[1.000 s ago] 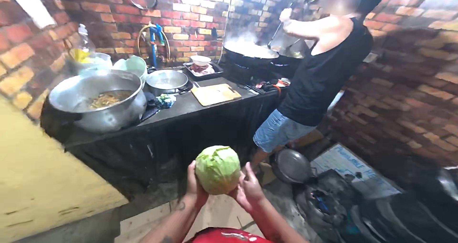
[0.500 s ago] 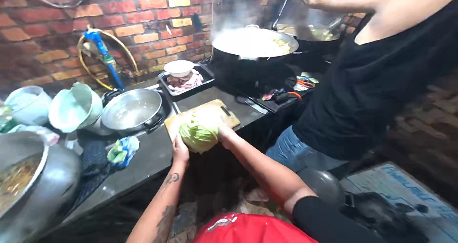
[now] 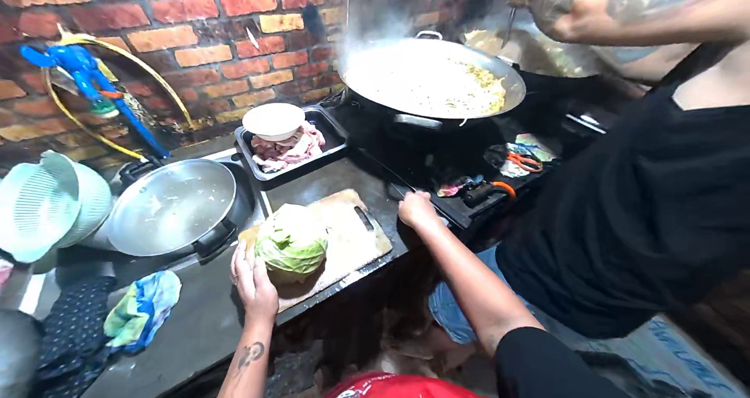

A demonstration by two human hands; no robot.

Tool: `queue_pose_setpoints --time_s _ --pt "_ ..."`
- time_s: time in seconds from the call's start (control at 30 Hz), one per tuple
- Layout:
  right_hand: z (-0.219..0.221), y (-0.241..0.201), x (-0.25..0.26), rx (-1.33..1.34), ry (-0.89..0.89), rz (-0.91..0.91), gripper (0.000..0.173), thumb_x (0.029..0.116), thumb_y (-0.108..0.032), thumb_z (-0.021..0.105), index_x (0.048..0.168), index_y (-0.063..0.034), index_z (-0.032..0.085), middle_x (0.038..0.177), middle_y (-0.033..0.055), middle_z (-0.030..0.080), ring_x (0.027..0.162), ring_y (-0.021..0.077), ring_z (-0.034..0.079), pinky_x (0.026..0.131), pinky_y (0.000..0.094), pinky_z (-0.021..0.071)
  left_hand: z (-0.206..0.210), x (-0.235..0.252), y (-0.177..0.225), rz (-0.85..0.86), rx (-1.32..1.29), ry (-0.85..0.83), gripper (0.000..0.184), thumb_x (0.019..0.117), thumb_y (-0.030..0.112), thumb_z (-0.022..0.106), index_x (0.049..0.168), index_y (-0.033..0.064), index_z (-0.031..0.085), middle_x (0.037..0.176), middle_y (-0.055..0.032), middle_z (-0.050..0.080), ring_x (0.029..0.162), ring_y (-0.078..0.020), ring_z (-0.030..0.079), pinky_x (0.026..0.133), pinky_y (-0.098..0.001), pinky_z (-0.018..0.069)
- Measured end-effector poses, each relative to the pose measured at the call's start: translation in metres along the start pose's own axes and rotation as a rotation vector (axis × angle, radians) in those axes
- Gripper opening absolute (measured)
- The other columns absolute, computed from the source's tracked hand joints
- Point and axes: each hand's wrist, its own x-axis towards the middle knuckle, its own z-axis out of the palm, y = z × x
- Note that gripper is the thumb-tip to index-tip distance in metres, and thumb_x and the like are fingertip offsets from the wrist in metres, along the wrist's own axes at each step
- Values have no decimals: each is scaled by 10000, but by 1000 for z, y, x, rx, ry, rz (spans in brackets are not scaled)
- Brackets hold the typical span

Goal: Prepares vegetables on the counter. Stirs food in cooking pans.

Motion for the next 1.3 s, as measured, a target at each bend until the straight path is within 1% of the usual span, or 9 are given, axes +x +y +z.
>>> queue_pose_setpoints --time_s 0.07,0.2,0.47,0.63,0.77,0.87,0.97,1.1,1.3 --pt "11 12 2 -81 34 22 459 1052 -277 535 1359 58 593 1518 287 439 1423 457 416 1110 614 406 -1 1 -8 62 -28 -62 758 1022 471 355 1499 -117 376 1569 -304 372 1504 -342 329 1256 -464 214" --pt "19 18 -2 -72 78 -1 419 1018 -188 574 1379 23 594 1491 265 475 1434 435 404 1127 582 401 5 0 -7 -13 -249 -98 721 987 349 491 1505 -126 327 1544 -296 394 1451 -232 410 1204 -327 334" --pt "12 12 -51 -250 -136 -59 643 784 -17 778 1383 58 554 1475 316 425 1387 481 427 1059 595 476 -6 -27 27 -175 -128 -79 762 964 380 586 1516 -82 337 1573 -313 329 1491 -359 318 1230 -459 266" --pt "28 16 -74 -315 -94 -8 879 731 64 790 1523 -10 414 1543 357 304 1372 554 408 1013 621 507 -22 -7 22 -174 -145 -164 740 951 349 631 1501 -62 354 1534 -300 386 1447 -368 383 1195 -487 332" --pt "43 26 -76 -194 34 18 833 739 35 789 1498 -86 466 1525 372 318 1332 552 455 1014 636 494 -20 22 3 -108 -161 -291 791 956 403 663 1564 22 330 1588 -243 372 1482 -356 362 1215 -546 300" --pt "49 19 -87 -106 114 31 673 866 -10 683 1502 -86 476 1503 336 401 1246 499 571 1004 612 511 -14 28 -6 -50 -213 -324 716 972 390 648 1525 7 403 1542 -252 435 1460 -341 402 1213 -511 317" --pt "48 3 -103 45 99 0 467 1016 -49 524 1480 -16 486 1308 301 624 1206 430 630 1039 590 481 -13 28 -10 -91 -261 -315 737 943 410 675 1522 33 420 1542 -230 445 1451 -314 420 1206 -500 336" --pt "44 -18 -140 464 119 -190 368 1091 -157 424 1396 42 470 825 92 620 580 138 563 560 328 519 -21 37 -9 -137 -279 -363 704 979 427 622 1539 59 406 1549 -204 446 1460 -317 403 1206 -527 322" --pt "29 -62 -197 520 -56 -443 318 1060 -169 397 1306 18 473 723 2 599 524 71 588 518 260 552 -45 98 35 191 -131 -114 503 1026 286 522 1412 -35 523 1452 -240 534 1399 -320 471 1179 -456 362"
